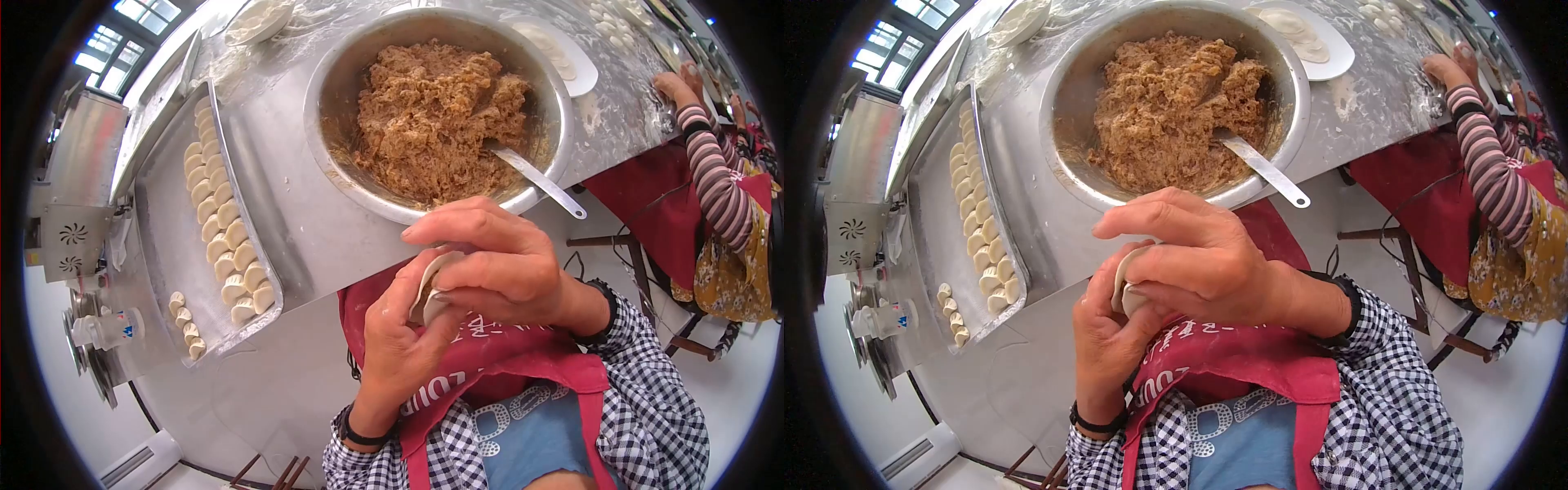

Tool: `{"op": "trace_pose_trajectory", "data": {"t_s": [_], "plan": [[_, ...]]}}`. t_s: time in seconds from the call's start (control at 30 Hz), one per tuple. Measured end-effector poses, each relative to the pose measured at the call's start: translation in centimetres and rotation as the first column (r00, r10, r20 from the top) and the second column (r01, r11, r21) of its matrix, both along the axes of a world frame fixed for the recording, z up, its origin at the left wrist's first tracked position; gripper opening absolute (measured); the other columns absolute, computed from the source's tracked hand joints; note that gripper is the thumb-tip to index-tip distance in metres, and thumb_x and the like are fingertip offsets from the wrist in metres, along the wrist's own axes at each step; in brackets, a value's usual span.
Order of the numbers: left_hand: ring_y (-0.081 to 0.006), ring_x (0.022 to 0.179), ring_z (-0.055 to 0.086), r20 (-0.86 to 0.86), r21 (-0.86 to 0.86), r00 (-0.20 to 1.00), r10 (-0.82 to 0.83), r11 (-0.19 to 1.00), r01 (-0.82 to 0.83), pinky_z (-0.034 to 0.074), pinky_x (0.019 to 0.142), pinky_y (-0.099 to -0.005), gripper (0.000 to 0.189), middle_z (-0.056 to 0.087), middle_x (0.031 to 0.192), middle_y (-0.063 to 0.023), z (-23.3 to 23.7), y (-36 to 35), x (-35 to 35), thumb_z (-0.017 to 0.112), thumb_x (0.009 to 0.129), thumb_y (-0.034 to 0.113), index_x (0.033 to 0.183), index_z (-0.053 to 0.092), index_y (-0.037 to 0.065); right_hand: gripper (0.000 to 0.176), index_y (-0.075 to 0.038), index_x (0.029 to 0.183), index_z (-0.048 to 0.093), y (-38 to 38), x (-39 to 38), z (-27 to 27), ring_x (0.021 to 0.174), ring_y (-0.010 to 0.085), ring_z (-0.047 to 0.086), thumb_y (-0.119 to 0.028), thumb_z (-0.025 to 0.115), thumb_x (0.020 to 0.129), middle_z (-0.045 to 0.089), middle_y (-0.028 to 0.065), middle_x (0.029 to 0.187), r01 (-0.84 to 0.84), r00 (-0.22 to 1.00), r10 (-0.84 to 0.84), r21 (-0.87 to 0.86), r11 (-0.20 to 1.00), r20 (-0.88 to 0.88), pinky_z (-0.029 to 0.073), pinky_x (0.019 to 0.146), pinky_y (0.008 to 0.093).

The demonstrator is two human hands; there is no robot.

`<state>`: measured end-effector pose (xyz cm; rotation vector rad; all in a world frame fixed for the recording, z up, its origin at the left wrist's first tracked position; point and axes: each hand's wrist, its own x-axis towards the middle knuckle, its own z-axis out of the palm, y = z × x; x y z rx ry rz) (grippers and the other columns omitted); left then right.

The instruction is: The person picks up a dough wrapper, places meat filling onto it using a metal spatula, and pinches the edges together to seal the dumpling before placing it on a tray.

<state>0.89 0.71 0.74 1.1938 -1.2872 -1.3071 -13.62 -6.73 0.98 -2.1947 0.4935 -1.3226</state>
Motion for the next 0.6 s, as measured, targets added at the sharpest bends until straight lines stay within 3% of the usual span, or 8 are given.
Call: {"op": "trace_pose_trajectory", "data": {"t_s": [0.23, 0.3, 0.33, 0.4, 0.6], "plan": [[-0.0171, 0.096, 0.059, -0.010, -0.032, 1.000, 0.004, 0.999, -0.004, 0.050, 0.079, -0.0265, 0.038, 0.059, 0.110, -0.0124, -0.2, 0.1, 0.6, 0.057, 0.080, -0.004, 0.117, 0.051, -0.003, 0.018, -0.001, 0.077, 0.060, 0.1, 0.4, 0.0, 0.087, 0.0267, 0.059, -0.001, 0.068, 0.062, 0.059, 0.0156, 0.103, -0.010, 0.997, 0.008, 0.028, 1.000, 0.071, 0.049, 0.073, 0.0343], [-0.0183, 0.094, 0.060, -0.180, 0.102, 0.978, 0.108, 0.991, -0.091, 0.052, 0.079, -0.0278, 0.034, 0.059, 0.110, -0.0120, 0.3, 0.4, 0.5, 0.057, 0.083, -0.003, 0.116, 0.052, -0.004, 0.016, -0.001, 0.081, 0.060, 0.3, -0.1, 0.0, 0.085, 0.0248, 0.060, 0.000, 0.068, 0.067, 0.059, 0.0163, 0.103, 0.080, 0.992, -0.096, 0.167, 0.983, 0.086, 0.050, 0.069, 0.0319], [-0.0183, 0.094, 0.060, -0.177, 0.100, 0.978, 0.108, 0.991, -0.091, 0.052, 0.079, -0.0278, 0.034, 0.059, 0.110, -0.0120, 0.4, 0.3, 0.5, 0.057, 0.083, -0.003, 0.116, 0.052, -0.004, 0.016, -0.001, 0.081, 0.060, 0.3, -0.5, -0.1, 0.085, 0.0248, 0.060, 0.000, 0.068, 0.067, 0.059, 0.0163, 0.103, 0.080, 0.991, -0.095, 0.166, 0.983, 0.089, 0.050, 0.069, 0.0319], [-0.0182, 0.086, 0.061, -0.280, 0.106, 0.944, 0.173, 0.983, -0.148, 0.055, 0.067, -0.0288, 0.036, 0.060, 0.103, -0.0143, 0.5, 0.2, 0.5, 0.062, 0.084, 0.013, 0.114, 0.052, -0.004, 0.014, 0.000, 0.082, 0.061, 0.3, -1.2, -0.6, 0.084, 0.0228, 0.061, -0.001, 0.068, 0.070, 0.059, 0.0164, 0.101, 0.077, 0.987, -0.110, 0.258, 0.963, 0.114, 0.050, 0.067, 0.0295], [-0.0197, 0.087, 0.061, -0.299, 0.132, 0.936, 0.186, 0.979, -0.152, 0.056, 0.066, -0.0298, 0.038, 0.060, 0.103, -0.0149, 0.8, 0.0, 0.1, 0.065, 0.081, 0.011, 0.113, 0.052, -0.005, 0.017, 0.000, 0.083, 0.061, 0.8, -1.3, -0.9, 0.089, 0.0241, 0.061, -0.004, 0.070, 0.070, 0.059, 0.0170, 0.102, 0.044, 0.993, -0.069, 0.248, 0.968, 0.092, 0.050, 0.071, 0.0302]]}}
